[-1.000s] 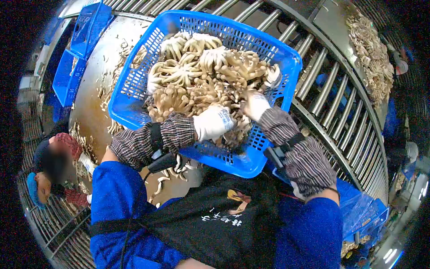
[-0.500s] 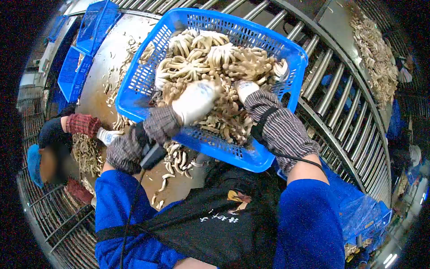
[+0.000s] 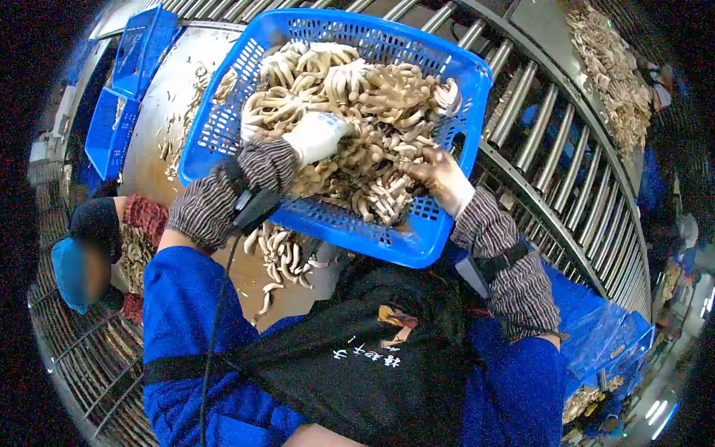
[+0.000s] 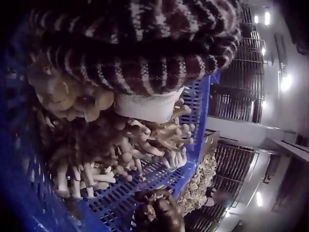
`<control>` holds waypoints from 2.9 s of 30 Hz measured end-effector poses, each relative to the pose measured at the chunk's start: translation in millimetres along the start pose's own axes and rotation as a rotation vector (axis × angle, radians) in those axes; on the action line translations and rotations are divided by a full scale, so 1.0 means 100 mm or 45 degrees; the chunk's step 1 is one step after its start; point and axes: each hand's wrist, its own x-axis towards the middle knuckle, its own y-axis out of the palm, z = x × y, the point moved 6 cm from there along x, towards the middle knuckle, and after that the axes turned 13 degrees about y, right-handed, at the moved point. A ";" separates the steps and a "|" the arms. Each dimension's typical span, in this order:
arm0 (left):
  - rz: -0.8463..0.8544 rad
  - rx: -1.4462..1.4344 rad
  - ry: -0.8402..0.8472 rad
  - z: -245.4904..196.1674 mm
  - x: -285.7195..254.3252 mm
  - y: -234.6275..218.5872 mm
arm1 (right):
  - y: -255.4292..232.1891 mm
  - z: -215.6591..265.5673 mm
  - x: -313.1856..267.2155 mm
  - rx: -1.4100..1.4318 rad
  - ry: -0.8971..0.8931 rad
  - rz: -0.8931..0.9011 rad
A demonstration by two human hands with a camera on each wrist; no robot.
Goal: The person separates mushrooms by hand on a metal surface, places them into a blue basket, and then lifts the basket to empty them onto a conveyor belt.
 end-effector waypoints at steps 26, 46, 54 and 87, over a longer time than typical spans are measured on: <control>-0.148 -0.001 -0.104 0.97 -0.85 -0.33 | 1.17 -0.55 0.79 -1.212 -0.071 -0.241; 0.028 0.607 0.254 1.27 -0.49 0.41 | 1.18 -0.35 0.83 -1.460 -0.282 0.074; -0.092 0.492 0.007 1.23 -0.59 -0.15 | 0.17 0.00 -0.15 0.321 0.169 0.050; 0.573 -1.102 0.494 -4.70 2.62 0.44 | -2.36 -5.36 -3.78 0.854 -0.110 -1.716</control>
